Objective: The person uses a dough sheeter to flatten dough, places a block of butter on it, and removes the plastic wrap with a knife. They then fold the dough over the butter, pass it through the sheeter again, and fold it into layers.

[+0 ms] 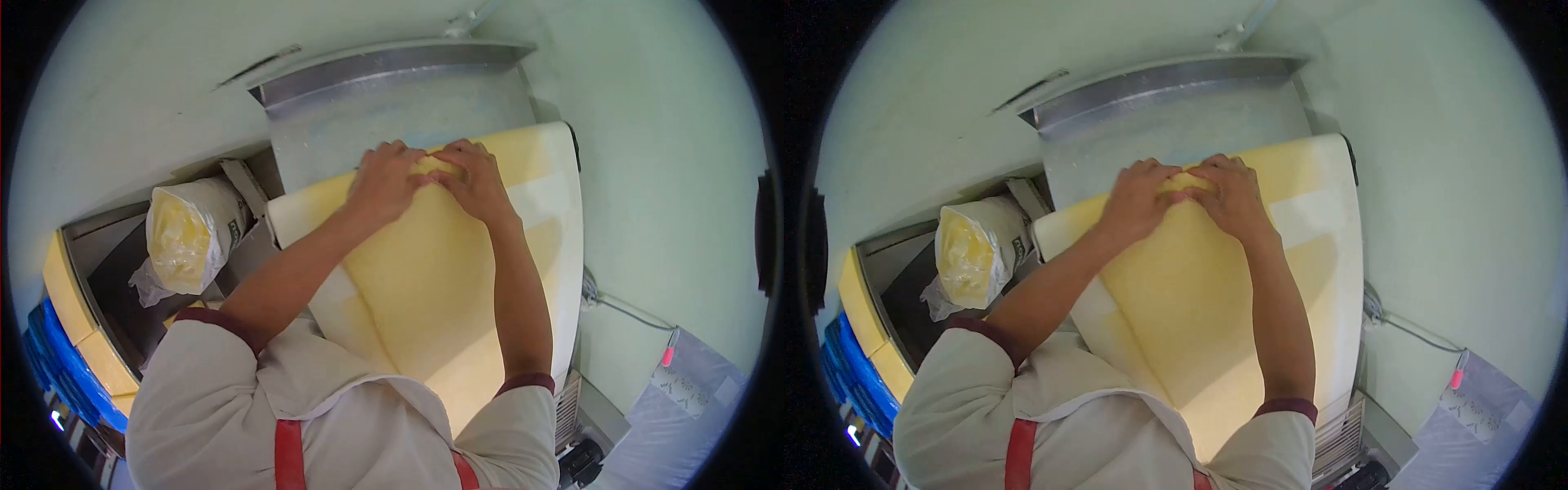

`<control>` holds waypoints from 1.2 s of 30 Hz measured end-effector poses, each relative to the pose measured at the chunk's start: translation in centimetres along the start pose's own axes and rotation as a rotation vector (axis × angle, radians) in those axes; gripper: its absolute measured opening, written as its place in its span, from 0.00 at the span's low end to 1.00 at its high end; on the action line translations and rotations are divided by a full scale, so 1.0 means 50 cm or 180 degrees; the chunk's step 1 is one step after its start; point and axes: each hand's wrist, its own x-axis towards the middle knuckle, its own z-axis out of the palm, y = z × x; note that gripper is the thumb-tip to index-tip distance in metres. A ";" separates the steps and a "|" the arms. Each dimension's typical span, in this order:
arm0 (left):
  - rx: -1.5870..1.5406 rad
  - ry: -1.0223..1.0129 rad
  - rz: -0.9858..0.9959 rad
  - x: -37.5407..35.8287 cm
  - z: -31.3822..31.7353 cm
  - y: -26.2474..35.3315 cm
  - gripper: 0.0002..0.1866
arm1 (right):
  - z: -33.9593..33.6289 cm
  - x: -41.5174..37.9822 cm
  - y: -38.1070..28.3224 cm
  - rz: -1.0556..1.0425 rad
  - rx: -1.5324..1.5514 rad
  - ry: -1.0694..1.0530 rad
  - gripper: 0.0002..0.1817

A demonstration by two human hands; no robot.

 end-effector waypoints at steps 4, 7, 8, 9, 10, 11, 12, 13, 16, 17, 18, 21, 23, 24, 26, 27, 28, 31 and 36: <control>0.0005 -0.0076 -0.0140 0.016 0.001 -0.006 0.11 | -0.027 0.000 0.033 0.0029 0.0783 0.0255 0.16; 0.0097 -0.0034 -0.0071 0.018 -0.001 -0.006 0.10 | -0.051 -0.003 0.049 0.0656 0.0925 0.0018 0.16; 0.0112 -0.0025 -0.0056 0.016 -0.002 -0.005 0.10 | -0.055 -0.002 0.049 0.0693 0.0852 -0.0008 0.16; 0.0126 -0.0045 -0.0053 0.012 -0.002 -0.005 0.11 | -0.057 -0.001 0.048 0.0728 0.0782 -0.0029 0.16; 0.0143 -0.0063 -0.0039 0.009 -0.002 -0.007 0.12 | -0.053 -0.005 0.067 0.0572 0.1025 0.0167 0.17; 0.0160 -0.0072 -0.0017 0.011 -0.002 -0.009 0.13 | -0.045 -0.014 0.104 0.0404 0.1259 0.0368 0.18; 0.0062 -0.0028 -0.0107 0.013 -0.004 -0.009 0.14 | -0.050 -0.018 0.103 0.0249 0.1496 0.0569 0.19; -0.0038 -0.0017 -0.0181 0.012 -0.005 -0.005 0.16 | -0.054 -0.020 0.104 0.0464 0.1235 0.0458 0.20; -0.0422 0.0081 -0.0079 0.009 -0.003 -0.002 0.20 | -0.042 -0.054 0.087 0.0801 0.0627 0.0849 0.24; -0.0560 0.0141 0.0009 0.013 -0.010 -0.004 0.21 | -0.016 -0.064 0.080 0.0577 0.0466 0.1395 0.25; -0.0583 0.0244 0.0090 0.016 -0.020 -0.002 0.20 | -0.001 -0.085 0.078 0.0363 0.0289 0.1939 0.26; -0.0607 0.0397 0.0270 0.039 -0.062 -0.003 0.18 | 0.027 -0.260 0.050 0.0859 0.0346 0.3421 0.24; -0.0606 0.0103 0.0500 0.071 -0.059 0.039 0.17 | 0.070 -0.451 0.003 0.1682 0.0637 0.4073 0.21; -0.0649 -0.0153 0.0682 0.078 -0.044 0.086 0.17 | 0.117 -0.555 -0.019 0.2235 0.0625 0.4414 0.20; -0.0729 -0.0906 0.1059 0.070 0.041 0.191 0.16 | 0.225 -0.744 -0.094 0.3262 0.0467 0.4964 0.19; -0.0731 -0.1380 0.1258 0.051 0.090 0.245 0.16 | 0.277 -0.820 -0.152 0.3722 0.0346 0.5155 0.19; -0.0713 -0.1815 0.1460 0.028 0.140 0.294 0.16 | 0.332 -0.891 -0.214 0.4200 0.0202 0.5135 0.19; -0.0473 -0.3422 0.2226 -0.079 0.308 0.431 0.17 | 0.482 -0.973 -0.378 0.5825 -0.0035 0.5008 0.20; -0.0203 -0.4352 0.3015 -0.337 0.597 0.571 0.23 | 0.586 -0.965 -0.357 0.7157 0.0249 0.4574 0.43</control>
